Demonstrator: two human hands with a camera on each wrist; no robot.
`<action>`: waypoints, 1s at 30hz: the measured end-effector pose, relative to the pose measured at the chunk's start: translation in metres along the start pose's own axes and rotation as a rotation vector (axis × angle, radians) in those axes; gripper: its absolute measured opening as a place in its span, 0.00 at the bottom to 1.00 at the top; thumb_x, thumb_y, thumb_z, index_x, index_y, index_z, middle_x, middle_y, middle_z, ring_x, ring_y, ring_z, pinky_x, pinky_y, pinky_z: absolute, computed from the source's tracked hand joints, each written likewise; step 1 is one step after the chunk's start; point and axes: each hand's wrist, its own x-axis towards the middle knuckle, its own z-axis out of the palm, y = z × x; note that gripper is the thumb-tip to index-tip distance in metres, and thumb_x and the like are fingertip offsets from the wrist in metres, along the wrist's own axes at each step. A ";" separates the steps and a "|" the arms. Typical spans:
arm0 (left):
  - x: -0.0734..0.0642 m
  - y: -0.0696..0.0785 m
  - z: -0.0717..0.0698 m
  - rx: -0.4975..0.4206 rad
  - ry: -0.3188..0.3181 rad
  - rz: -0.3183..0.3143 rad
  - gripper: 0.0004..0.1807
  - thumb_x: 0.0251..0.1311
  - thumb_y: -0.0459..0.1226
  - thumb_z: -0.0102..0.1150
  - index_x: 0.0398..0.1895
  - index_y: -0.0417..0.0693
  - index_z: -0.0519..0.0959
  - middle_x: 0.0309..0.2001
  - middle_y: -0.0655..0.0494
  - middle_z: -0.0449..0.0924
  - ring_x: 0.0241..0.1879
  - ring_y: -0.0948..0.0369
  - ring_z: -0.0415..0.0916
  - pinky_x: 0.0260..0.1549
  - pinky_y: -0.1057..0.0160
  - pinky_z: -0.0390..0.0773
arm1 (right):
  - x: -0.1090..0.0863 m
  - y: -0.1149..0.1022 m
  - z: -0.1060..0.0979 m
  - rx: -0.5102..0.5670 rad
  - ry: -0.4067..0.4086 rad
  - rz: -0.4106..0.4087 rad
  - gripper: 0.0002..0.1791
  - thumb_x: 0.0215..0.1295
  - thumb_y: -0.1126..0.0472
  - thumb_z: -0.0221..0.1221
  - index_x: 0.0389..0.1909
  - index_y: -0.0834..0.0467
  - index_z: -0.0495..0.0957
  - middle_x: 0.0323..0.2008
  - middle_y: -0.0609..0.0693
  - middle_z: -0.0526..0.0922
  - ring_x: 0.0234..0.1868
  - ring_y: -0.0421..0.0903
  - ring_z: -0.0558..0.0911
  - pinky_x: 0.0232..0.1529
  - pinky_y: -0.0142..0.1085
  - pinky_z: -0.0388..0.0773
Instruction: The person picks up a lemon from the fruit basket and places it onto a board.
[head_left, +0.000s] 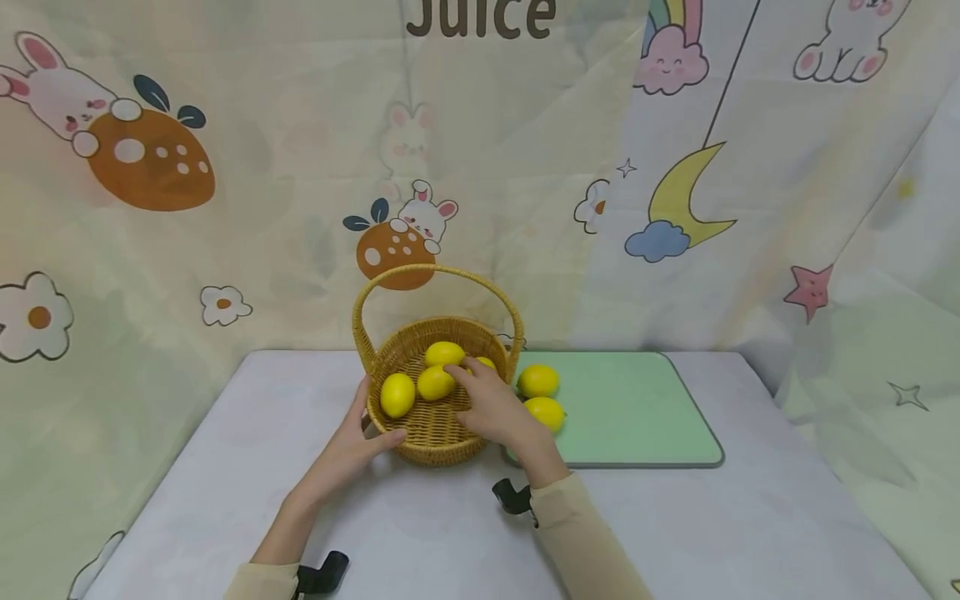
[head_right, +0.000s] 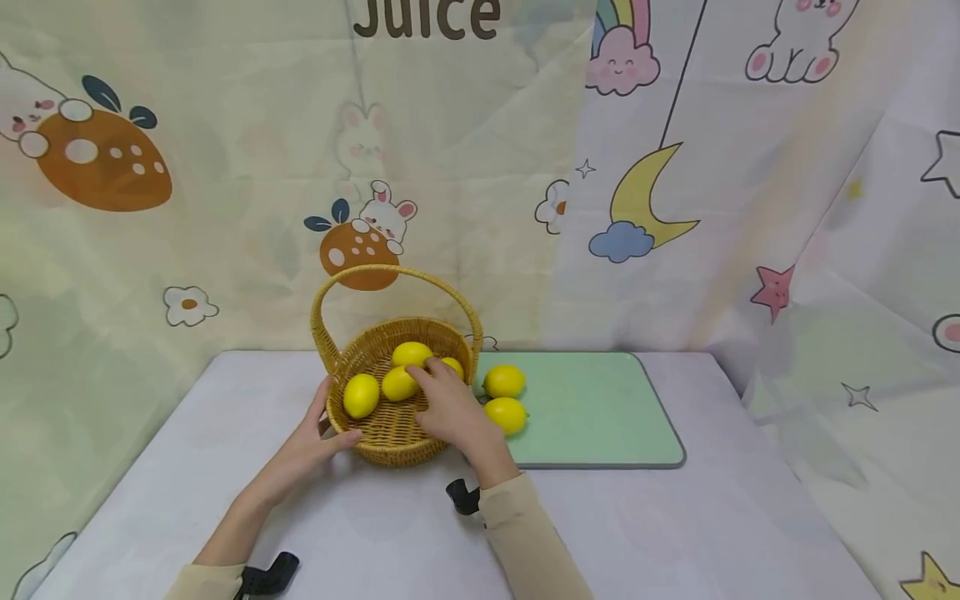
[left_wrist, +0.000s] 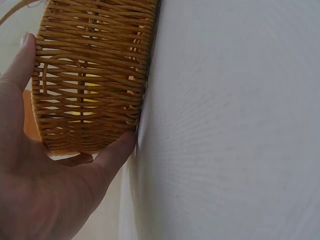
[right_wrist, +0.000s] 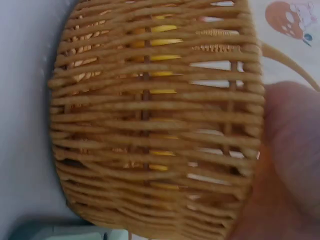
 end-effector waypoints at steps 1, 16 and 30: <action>0.000 0.001 0.001 0.000 0.000 -0.002 0.60 0.61 0.54 0.64 0.76 0.78 0.24 0.81 0.59 0.24 0.80 0.41 0.33 0.69 0.27 0.44 | 0.001 0.000 0.001 -0.003 0.005 0.013 0.39 0.62 0.62 0.64 0.74 0.46 0.63 0.76 0.56 0.59 0.75 0.56 0.63 0.70 0.54 0.68; 0.000 0.001 0.002 -0.011 0.004 -0.014 0.62 0.60 0.54 0.66 0.78 0.73 0.24 0.81 0.59 0.24 0.80 0.42 0.30 0.70 0.27 0.42 | 0.007 -0.006 0.015 -0.263 0.076 0.088 0.32 0.58 0.66 0.59 0.67 0.57 0.72 0.71 0.64 0.64 0.73 0.63 0.63 0.62 0.59 0.74; 0.001 -0.002 0.002 -0.011 0.008 -0.010 0.61 0.60 0.54 0.65 0.77 0.76 0.24 0.81 0.59 0.24 0.80 0.41 0.32 0.69 0.27 0.42 | 0.002 -0.008 0.012 -0.257 0.061 0.051 0.29 0.58 0.67 0.60 0.64 0.53 0.76 0.71 0.59 0.67 0.63 0.63 0.74 0.49 0.54 0.81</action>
